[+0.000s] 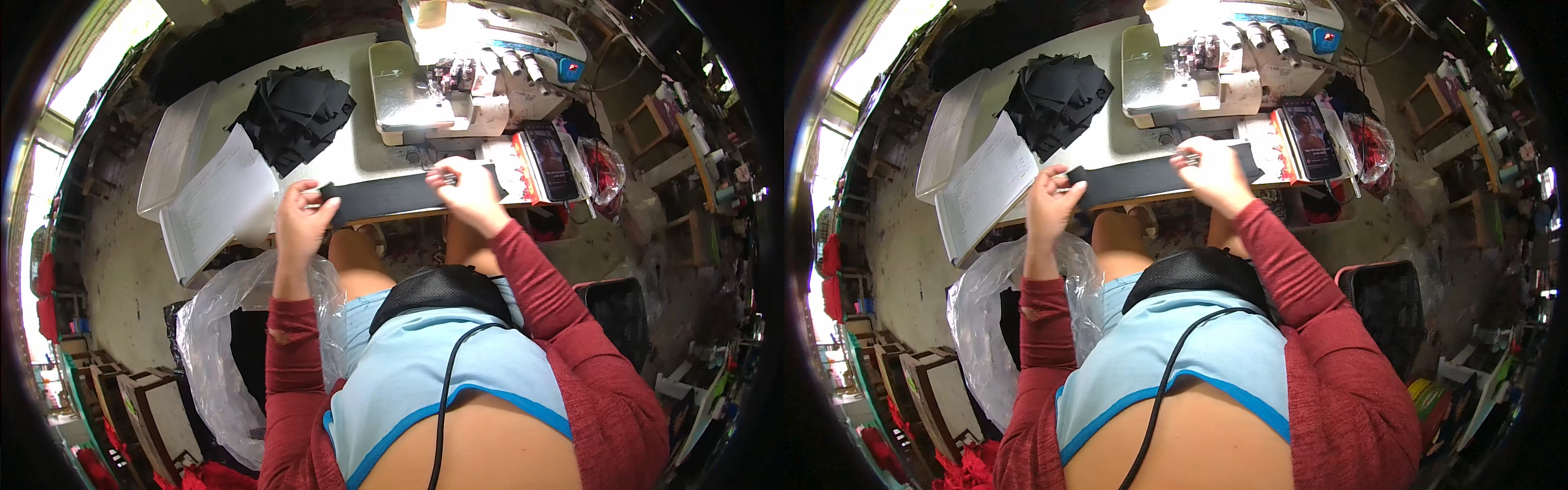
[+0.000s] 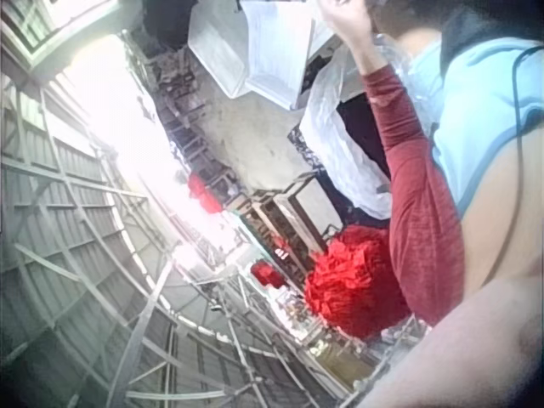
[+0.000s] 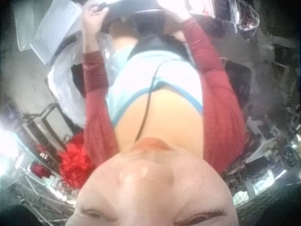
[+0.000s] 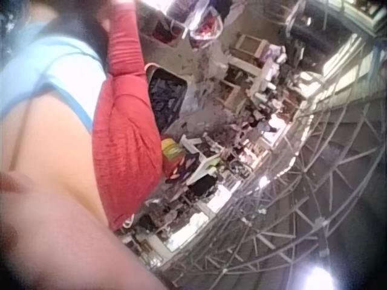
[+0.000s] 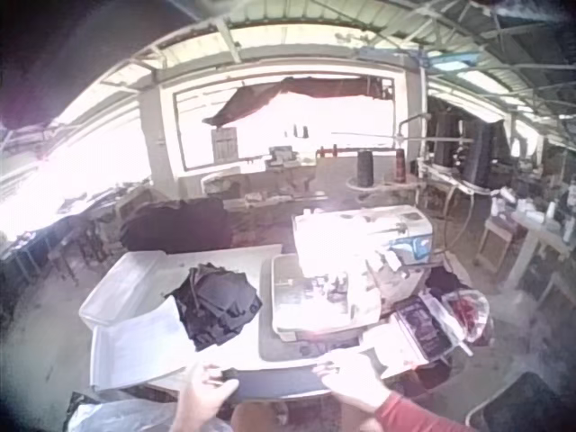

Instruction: The person repeatedly cuts small pieces from a long strip of black fabric using scissors. They trim the strip, fold it, and cut off sections, placing the cut pieces into a pile on the table.

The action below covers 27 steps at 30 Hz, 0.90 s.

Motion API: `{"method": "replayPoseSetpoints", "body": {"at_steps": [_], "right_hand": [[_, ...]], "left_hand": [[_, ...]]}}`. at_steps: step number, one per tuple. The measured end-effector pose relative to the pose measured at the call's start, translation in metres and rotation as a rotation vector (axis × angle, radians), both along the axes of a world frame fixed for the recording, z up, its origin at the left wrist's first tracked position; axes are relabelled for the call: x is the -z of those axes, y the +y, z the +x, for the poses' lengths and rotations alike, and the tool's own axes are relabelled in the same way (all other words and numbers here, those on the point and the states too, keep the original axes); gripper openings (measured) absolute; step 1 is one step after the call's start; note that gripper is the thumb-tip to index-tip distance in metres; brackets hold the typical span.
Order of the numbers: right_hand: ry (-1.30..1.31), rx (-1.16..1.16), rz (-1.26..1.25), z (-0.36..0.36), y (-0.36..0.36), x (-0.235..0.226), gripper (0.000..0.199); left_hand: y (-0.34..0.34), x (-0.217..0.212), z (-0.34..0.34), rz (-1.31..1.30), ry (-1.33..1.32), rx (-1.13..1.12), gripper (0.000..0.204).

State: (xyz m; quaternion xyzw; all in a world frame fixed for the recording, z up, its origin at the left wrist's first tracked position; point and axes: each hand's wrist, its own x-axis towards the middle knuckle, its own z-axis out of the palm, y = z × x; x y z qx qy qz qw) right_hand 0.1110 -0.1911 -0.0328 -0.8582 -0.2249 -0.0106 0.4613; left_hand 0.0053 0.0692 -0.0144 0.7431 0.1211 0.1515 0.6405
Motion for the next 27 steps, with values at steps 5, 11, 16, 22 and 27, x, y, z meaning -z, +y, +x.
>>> {"method": "replayPoseSetpoints", "body": {"at_steps": [5, 11, 16, 22, 27], "right_hand": [[0.237, -0.196, 0.156, -0.037, 0.064, -0.021, 0.021], [0.198, -0.176, 0.183, -0.039, 0.063, -0.014, 0.02], [0.187, -0.14, 0.096, -0.039, 0.058, -0.021, 0.019], [0.44, -0.148, 0.333, -0.033, 0.053, -0.012, 0.022], [0.743, -0.184, 0.445, -0.036, 0.052, -0.026, 0.025]], "left_hand": [[-0.043, -0.005, 0.004, -0.126, -0.007, 0.039, 0.029], [-0.054, -0.007, 0.003, -0.108, -0.006, 0.028, 0.025], [-0.059, 0.002, 0.007, -0.103, -0.059, 0.024, 0.022], [-0.064, -0.006, 0.008, -0.074, -0.048, 0.009, 0.024], [-0.06, -0.006, 0.009, -0.061, -0.047, -0.017, 0.023]]}}
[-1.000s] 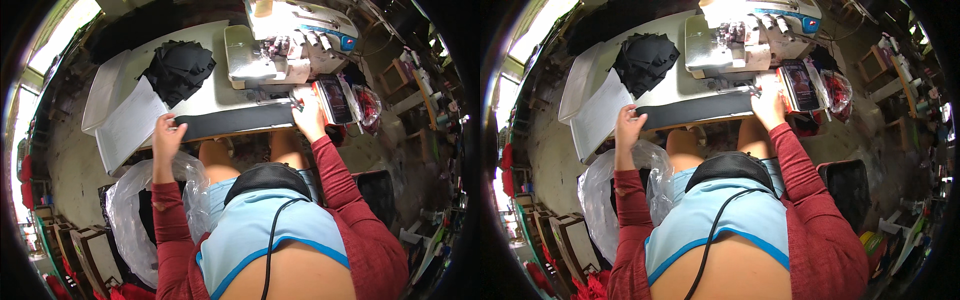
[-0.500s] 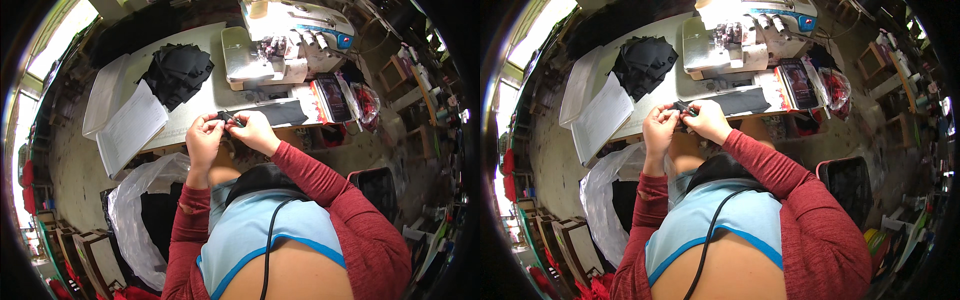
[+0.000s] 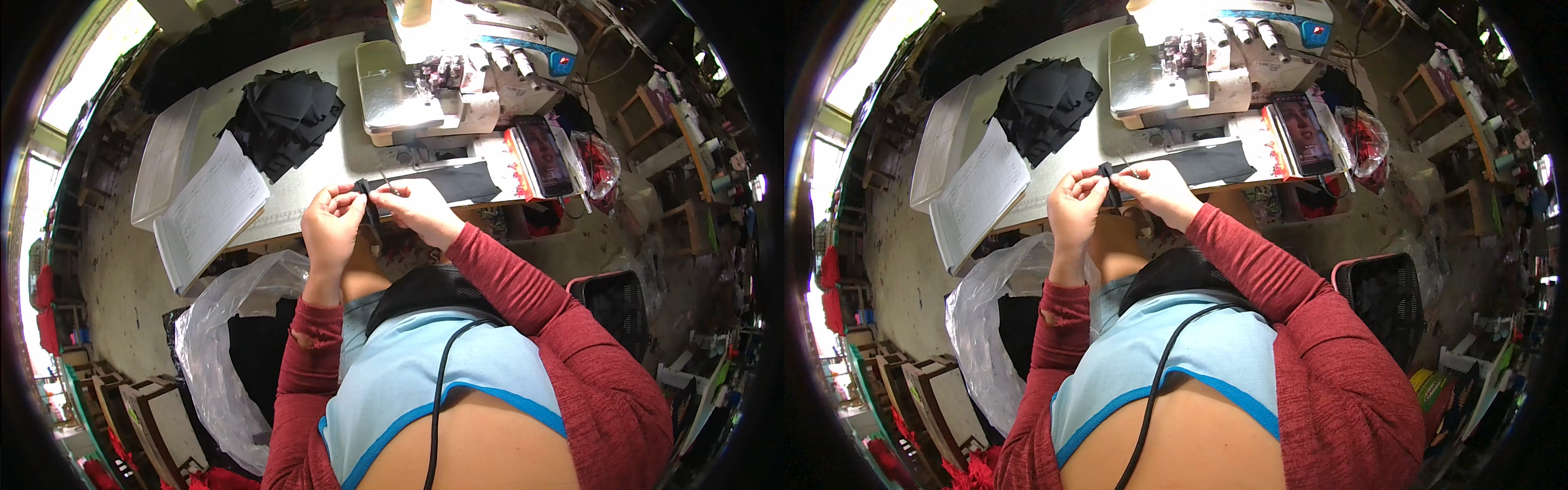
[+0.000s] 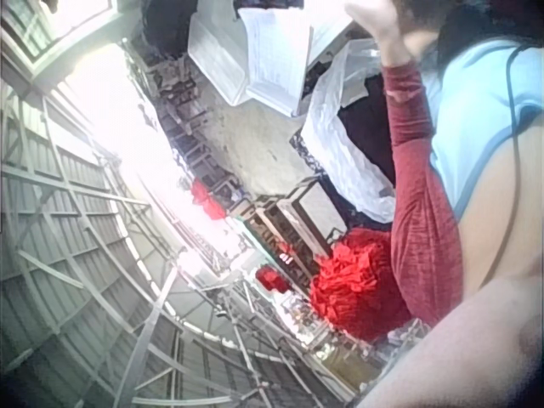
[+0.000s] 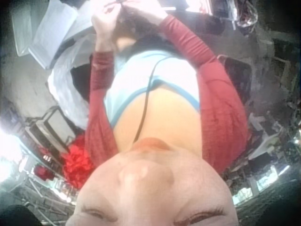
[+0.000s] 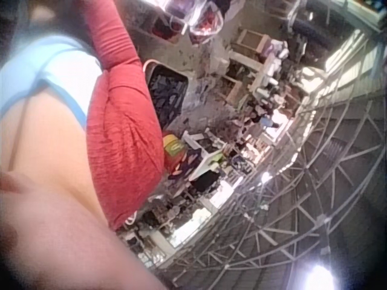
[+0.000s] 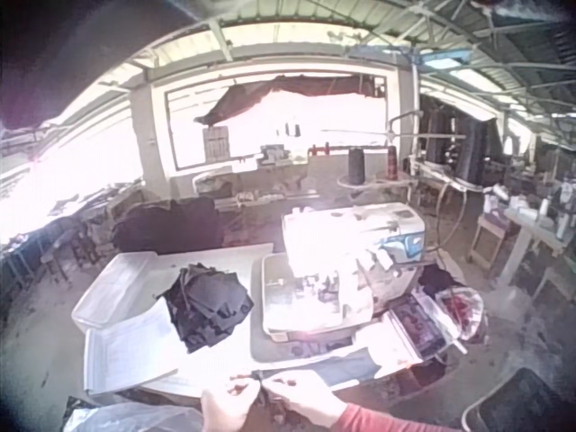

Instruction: The person repeatedly cuts small pieces from a long strip of black fabric using scissors. They trim the strip, fold it, and cut off sections, placing the cut pieces into a pile on the table.

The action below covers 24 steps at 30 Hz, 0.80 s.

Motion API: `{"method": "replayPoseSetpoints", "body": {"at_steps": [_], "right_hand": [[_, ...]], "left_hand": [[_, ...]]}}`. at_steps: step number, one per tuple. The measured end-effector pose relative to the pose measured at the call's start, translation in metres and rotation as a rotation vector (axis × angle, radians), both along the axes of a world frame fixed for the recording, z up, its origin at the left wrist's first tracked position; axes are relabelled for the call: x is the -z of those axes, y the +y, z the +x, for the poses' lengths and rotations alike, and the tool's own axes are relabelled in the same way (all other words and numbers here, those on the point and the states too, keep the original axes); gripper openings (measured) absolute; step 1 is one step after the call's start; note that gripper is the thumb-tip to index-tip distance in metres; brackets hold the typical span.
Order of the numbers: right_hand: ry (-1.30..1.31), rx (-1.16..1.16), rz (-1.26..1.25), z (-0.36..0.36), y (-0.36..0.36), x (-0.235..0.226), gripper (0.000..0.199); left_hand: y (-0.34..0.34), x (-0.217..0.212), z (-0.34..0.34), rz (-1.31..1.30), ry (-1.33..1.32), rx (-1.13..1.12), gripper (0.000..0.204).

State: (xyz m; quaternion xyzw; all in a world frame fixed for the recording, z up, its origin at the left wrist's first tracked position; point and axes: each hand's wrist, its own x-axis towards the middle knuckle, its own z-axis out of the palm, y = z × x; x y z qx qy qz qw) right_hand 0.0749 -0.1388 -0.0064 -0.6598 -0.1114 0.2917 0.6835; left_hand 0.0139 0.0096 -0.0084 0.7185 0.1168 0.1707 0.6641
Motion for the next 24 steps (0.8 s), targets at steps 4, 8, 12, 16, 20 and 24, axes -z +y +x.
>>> {"method": "replayPoseSetpoints", "body": {"at_steps": [4, 8, 12, 16, 20, 24], "right_hand": [[-0.065, 0.063, 0.037, -0.003, 0.007, 0.004, 0.026], [-0.128, 0.11, -0.05, 0.005, -0.007, 0.004, 0.022], [-0.398, 0.163, -0.215, 0.034, -0.061, 0.014, 0.026], [-0.495, 0.223, -0.537, 0.071, -0.133, 0.042, 0.021], [-0.402, 0.235, -0.543, 0.08, -0.144, 0.051, 0.024], [-0.634, 0.259, -0.658, 0.089, -0.151, 0.068, 0.023]], "left_hand": [[-0.005, 0.001, 0.001, 0.136, -0.043, -0.018, 0.024], [0.01, -0.01, 0.0, 0.101, -0.045, -0.051, 0.018], [0.071, -0.004, -0.008, 0.527, 0.064, -0.202, 0.012], [0.104, 0.014, -0.021, 0.729, 0.239, -0.327, 0.014], [0.107, 0.028, -0.019, 0.883, 0.416, -0.347, 0.02], [0.103, 0.031, -0.016, 0.94, 0.455, -0.354, 0.022]]}}
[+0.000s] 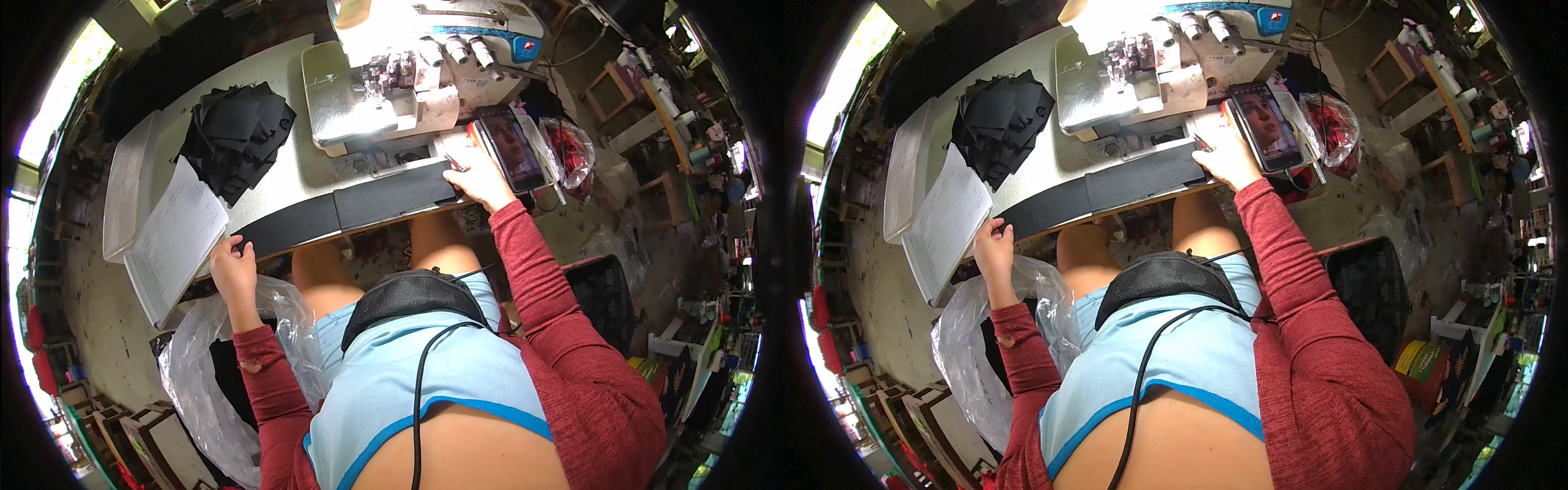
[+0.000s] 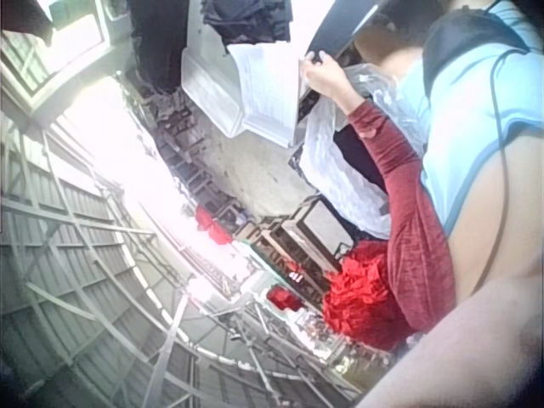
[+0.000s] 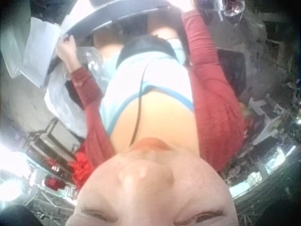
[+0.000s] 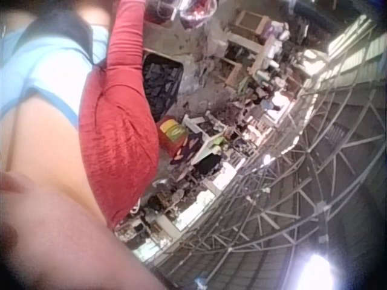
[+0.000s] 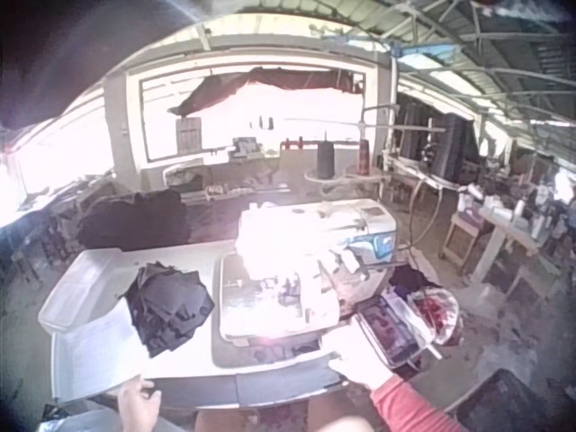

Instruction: The person repeatedly cuts small pieces from a long strip of black fabric using scissors. They trim the strip, fold it, and cut off sections, placing the cut pieces into a pile on the table.

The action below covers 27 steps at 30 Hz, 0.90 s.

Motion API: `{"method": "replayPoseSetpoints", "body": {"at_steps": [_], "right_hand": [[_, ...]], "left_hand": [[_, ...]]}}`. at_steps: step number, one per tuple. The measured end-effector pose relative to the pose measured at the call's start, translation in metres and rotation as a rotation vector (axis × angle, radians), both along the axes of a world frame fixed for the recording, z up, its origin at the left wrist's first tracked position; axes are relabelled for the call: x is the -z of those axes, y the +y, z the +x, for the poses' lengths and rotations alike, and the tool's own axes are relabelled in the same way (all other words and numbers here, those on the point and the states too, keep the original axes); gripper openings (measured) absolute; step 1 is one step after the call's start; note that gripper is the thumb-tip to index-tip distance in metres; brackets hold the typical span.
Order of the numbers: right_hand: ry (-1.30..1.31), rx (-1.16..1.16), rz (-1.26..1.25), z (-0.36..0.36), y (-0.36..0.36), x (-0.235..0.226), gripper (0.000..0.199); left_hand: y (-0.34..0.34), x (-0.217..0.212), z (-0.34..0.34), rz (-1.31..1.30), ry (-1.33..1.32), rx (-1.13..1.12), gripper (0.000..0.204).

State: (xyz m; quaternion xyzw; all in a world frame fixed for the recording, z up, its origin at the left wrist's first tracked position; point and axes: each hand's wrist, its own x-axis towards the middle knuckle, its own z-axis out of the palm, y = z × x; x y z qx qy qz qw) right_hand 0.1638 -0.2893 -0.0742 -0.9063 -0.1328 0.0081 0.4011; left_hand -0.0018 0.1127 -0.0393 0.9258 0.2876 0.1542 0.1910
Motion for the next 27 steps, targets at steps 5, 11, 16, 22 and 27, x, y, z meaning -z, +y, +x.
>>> {"method": "replayPoseSetpoints", "body": {"at_steps": [5, 11, 16, 22, 27], "right_hand": [[-0.018, -0.047, -0.099, 0.002, -0.002, -0.009, 0.023], [-0.066, -0.011, -0.231, -0.004, 0.002, -0.023, 0.034], [-0.117, -0.009, -0.267, -0.002, 0.0, -0.016, 0.038], [-0.122, 0.009, -0.243, -0.005, 0.003, -0.018, 0.042], [-0.216, 0.018, -0.288, -0.007, 0.011, -0.02, 0.025]], "left_hand": [[0.003, 0.001, -0.001, 0.005, 0.013, -0.009, 0.021], [0.0, -0.001, -0.002, 0.013, 0.027, -0.018, 0.022], [-0.001, 0.01, 0.003, 0.328, -0.096, 0.106, 0.016], [-0.11, -0.01, 0.053, -0.067, 0.014, 0.327, 0.033], [-0.135, 0.008, 0.072, 0.073, 0.061, 0.314, 0.032]]}}
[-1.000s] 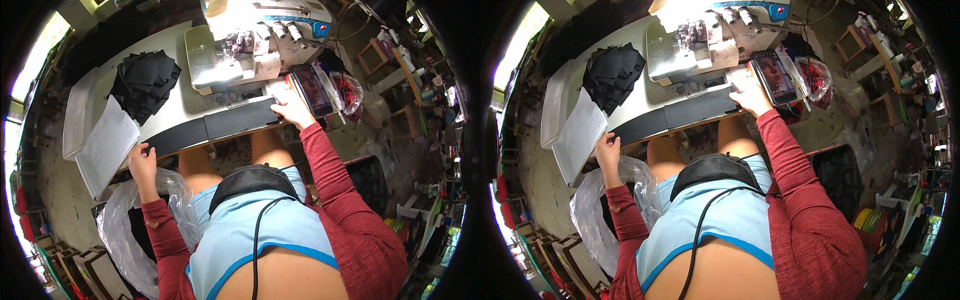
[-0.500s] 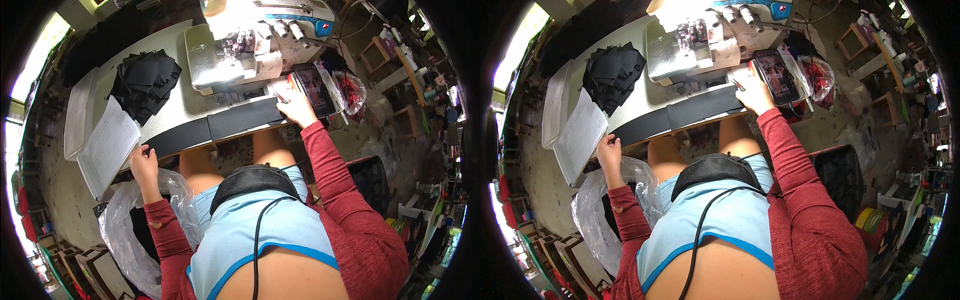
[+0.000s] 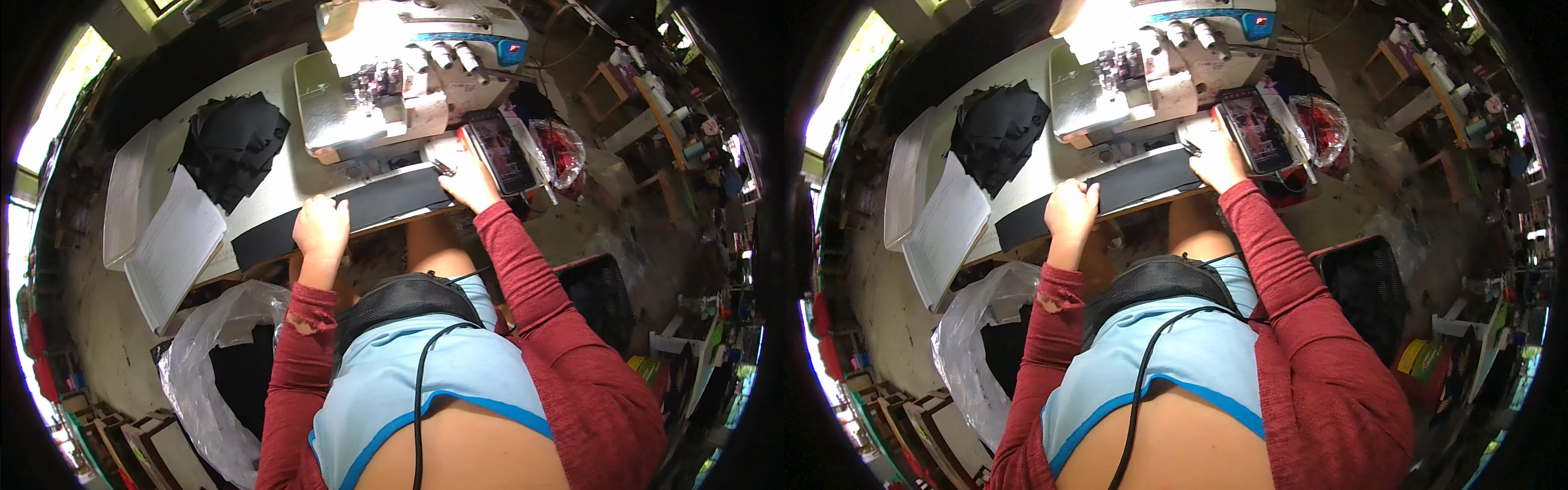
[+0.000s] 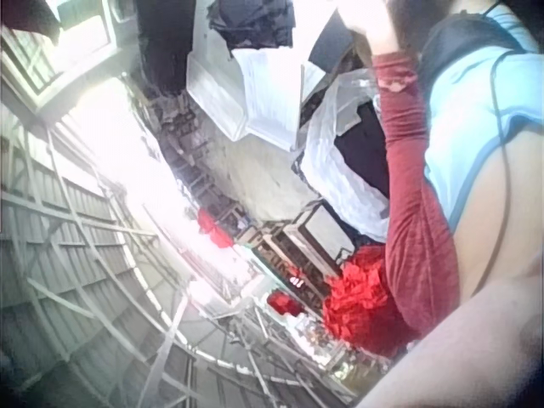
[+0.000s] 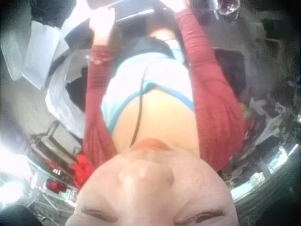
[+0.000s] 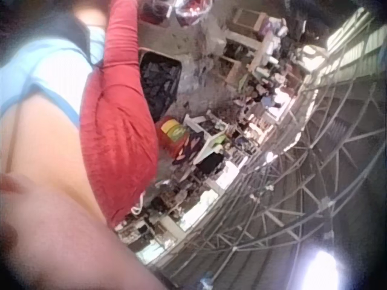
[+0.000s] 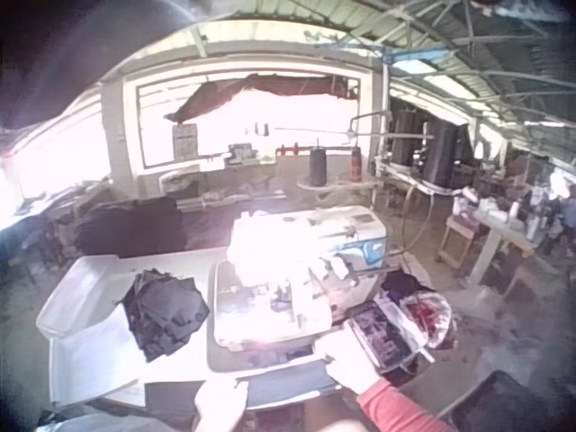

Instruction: The person repeatedly cuts small pieces from a long strip of black fabric using scissors. They trim the strip, fold it, and cut off sections, placing the cut pieces into a pile on the table.

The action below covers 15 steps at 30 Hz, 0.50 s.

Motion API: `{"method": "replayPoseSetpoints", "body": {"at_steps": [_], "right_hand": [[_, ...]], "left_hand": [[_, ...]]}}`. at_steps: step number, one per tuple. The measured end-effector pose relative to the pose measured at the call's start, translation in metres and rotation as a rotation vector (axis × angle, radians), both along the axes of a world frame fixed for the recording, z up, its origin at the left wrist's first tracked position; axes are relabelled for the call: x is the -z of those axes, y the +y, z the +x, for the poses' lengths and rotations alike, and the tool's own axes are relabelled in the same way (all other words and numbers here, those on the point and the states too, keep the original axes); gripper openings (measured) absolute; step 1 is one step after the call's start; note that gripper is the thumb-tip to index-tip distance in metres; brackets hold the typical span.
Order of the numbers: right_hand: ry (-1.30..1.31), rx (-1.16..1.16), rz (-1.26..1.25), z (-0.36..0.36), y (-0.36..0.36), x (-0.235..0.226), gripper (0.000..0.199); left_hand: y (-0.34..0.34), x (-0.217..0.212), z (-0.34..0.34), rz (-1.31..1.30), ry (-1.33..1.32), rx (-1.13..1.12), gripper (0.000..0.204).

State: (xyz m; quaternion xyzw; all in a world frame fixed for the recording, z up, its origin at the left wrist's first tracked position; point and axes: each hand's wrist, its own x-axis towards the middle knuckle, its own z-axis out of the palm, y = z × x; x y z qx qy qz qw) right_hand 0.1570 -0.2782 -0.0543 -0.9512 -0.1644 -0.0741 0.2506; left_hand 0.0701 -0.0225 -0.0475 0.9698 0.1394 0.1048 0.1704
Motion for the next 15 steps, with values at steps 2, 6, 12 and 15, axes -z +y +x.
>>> {"method": "replayPoseSetpoints", "body": {"at_steps": [2, 6, 12, 15], "right_hand": [[0.042, 0.057, 0.004, -0.001, 0.002, 0.0, 0.023], [0.098, 0.116, 0.223, 0.0, 0.004, 0.009, 0.029], [0.119, 0.032, 0.326, -0.003, -0.003, 0.012, 0.038], [0.134, 0.004, 0.288, -0.005, 0.003, 0.002, 0.038]], "left_hand": [[-0.006, -0.003, 0.001, -0.113, -0.028, 0.0, 0.028], [-0.015, 0.007, 0.003, -0.461, -0.155, 0.011, 0.046], [-0.018, -0.061, -0.039, -0.703, -0.163, 0.729, 0.027], [-0.017, -0.062, -0.053, -0.497, -0.196, 0.813, 0.05]]}}
